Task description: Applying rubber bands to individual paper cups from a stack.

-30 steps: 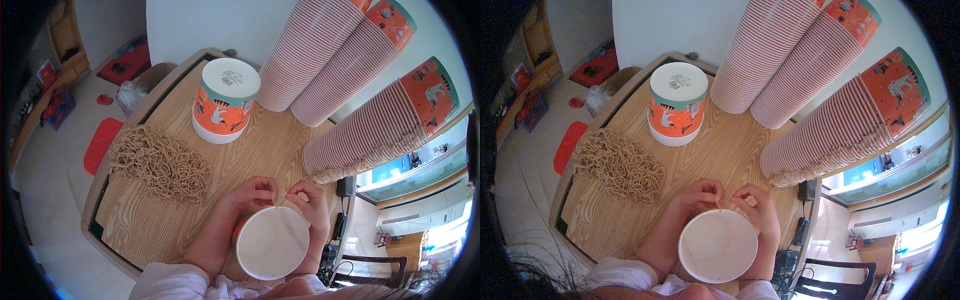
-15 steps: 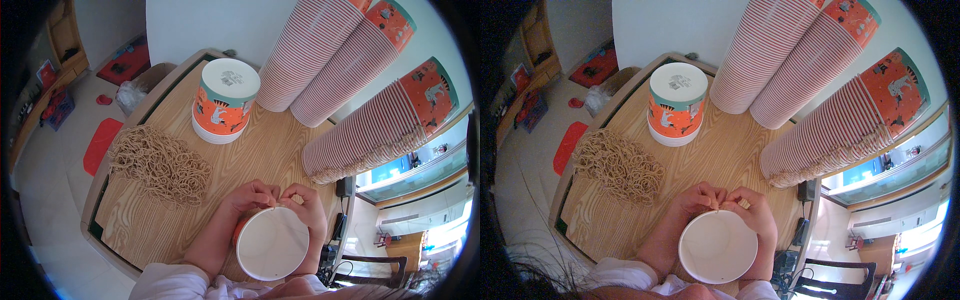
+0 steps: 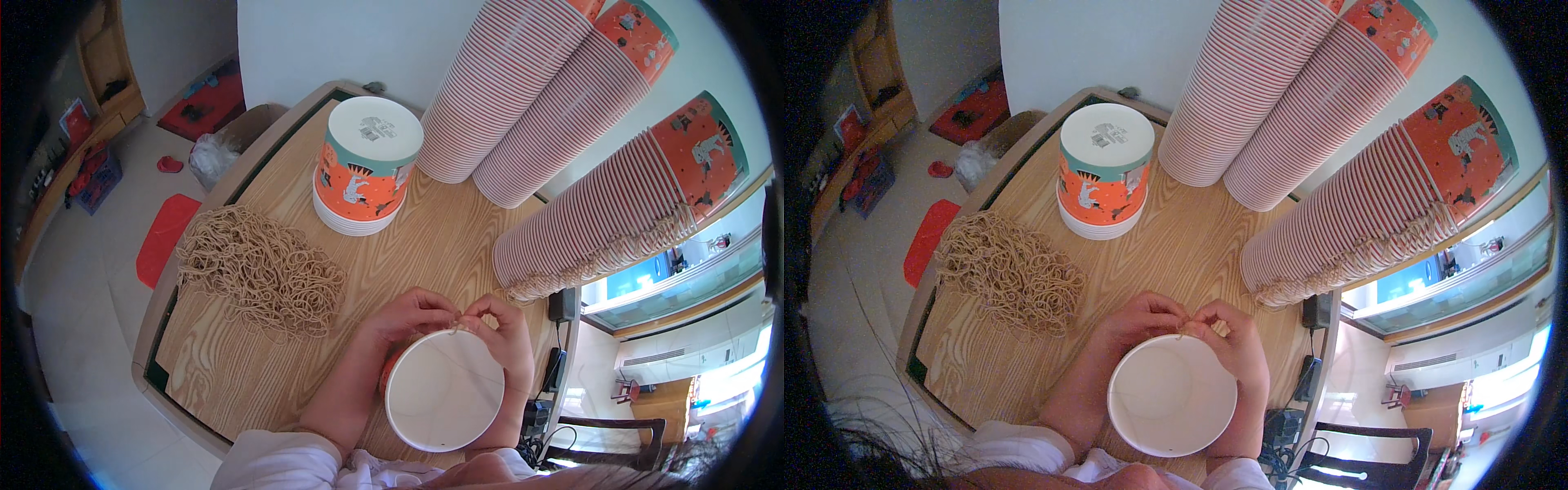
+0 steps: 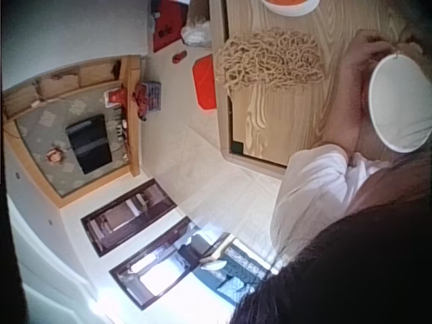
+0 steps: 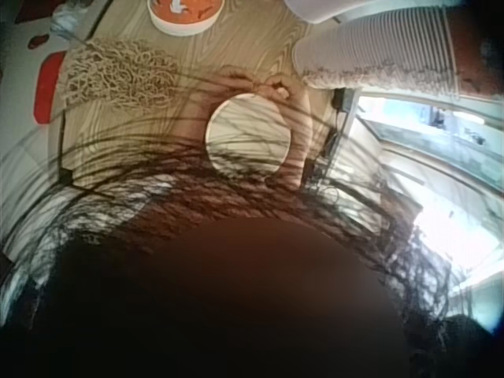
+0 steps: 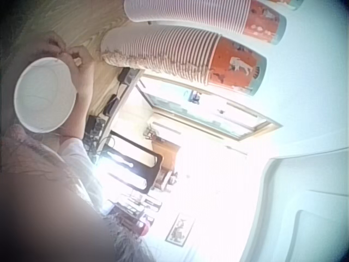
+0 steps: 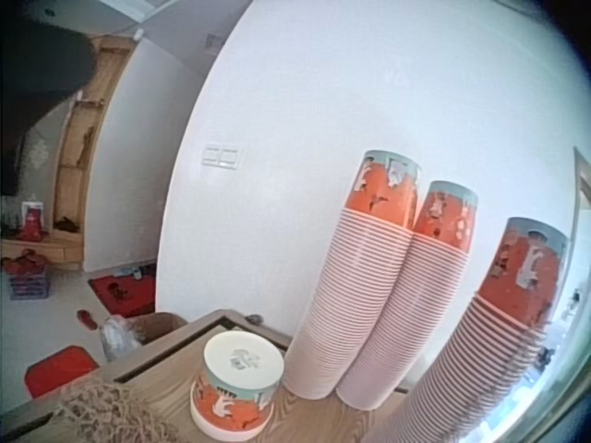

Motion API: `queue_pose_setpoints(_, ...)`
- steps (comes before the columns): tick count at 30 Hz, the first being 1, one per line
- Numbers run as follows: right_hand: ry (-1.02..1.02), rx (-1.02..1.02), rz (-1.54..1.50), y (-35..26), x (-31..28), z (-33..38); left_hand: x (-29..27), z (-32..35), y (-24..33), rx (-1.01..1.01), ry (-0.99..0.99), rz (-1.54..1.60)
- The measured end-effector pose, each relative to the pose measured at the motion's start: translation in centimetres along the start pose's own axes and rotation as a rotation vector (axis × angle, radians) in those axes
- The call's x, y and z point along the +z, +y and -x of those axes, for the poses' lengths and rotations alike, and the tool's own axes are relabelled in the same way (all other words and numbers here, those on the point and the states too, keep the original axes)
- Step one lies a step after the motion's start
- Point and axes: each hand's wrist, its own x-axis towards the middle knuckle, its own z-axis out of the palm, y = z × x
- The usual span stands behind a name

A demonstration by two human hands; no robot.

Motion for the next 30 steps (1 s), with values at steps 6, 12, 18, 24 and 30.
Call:
queue_pose_setpoints(6,-0.015,0.004,0.000,0.1,0.1,-0.1,-0.1,-0.3,-0.2,-0.003,-0.047,-0.065)
queue_pose_setpoints(12,-0.036,0.011,-0.017,0.6,0.0,-0.3,-0.2,-0.6,-0.7,0.032,-0.104,-0.079)
queue_pose_setpoints(18,-0.051,0.059,-0.155,0.7,-0.3,-0.1,-0.3,-0.7,-1.0,0.087,-0.122,0.088)
queue_pose_setpoints(24,-0.189,0.107,-0.236,-0.3,-0.9,0.8,-0.1,-0.3,-0.5,0.104,-0.103,0.157)
queue_pose_setpoints(30,-0.530,0.002,-0.321,1.3,-2.5,0.0,-0.8,0.3,-0.1,0.095,-0.198,0.061)
